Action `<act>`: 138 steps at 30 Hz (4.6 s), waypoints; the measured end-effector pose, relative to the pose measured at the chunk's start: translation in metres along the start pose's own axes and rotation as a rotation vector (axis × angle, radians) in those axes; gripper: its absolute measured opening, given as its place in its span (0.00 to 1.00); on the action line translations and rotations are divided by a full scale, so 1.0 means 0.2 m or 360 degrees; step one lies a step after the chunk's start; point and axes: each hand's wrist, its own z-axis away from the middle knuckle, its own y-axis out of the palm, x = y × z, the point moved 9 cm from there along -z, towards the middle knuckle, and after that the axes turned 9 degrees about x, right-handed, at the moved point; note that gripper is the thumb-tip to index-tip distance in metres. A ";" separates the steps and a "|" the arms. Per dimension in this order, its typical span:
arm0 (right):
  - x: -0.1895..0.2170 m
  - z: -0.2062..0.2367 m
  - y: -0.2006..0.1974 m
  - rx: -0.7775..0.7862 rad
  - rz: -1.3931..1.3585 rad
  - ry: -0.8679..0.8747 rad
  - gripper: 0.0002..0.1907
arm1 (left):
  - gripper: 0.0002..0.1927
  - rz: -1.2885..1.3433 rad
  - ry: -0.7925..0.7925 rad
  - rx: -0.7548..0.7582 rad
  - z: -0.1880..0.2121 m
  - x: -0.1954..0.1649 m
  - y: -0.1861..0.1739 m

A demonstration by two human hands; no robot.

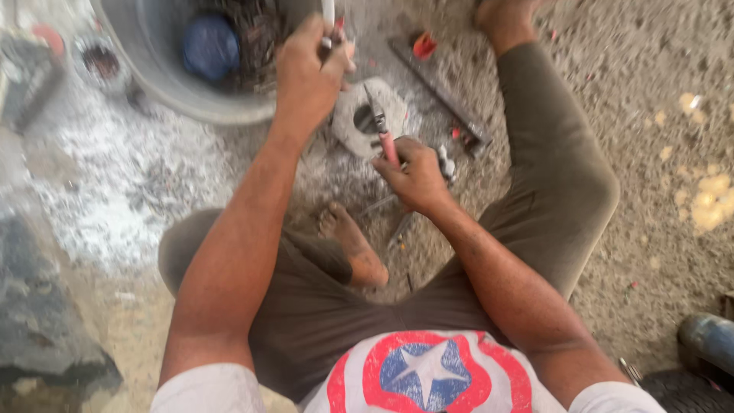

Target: The person sits on the floor and uses pliers and a hammer to manipulate small metal pieces on a concrete block. They repeatedly pick up pieces, adjust them with pliers, and strike them with a hammer, placing finished pieces into a bucket.

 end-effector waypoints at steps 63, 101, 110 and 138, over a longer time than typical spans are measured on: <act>-0.56 -0.41 0.32 -0.0394 -0.0364 0.0309 0.21 | 0.14 -0.1402 -0.0061 0.0330 0.11 0.87 0.33; -0.60 -0.38 0.32 -0.0410 -0.0421 0.0380 0.26 | 0.07 -0.1454 0.0007 0.0308 0.09 0.71 0.31; -0.60 -0.37 0.32 -0.0449 -0.0486 0.0364 0.26 | 0.05 -0.1477 0.0085 0.0297 0.08 0.63 0.31; -0.62 -0.35 0.29 -0.0490 -0.0642 0.0377 0.28 | 0.08 -0.0837 -0.0703 0.0176 0.05 0.79 0.21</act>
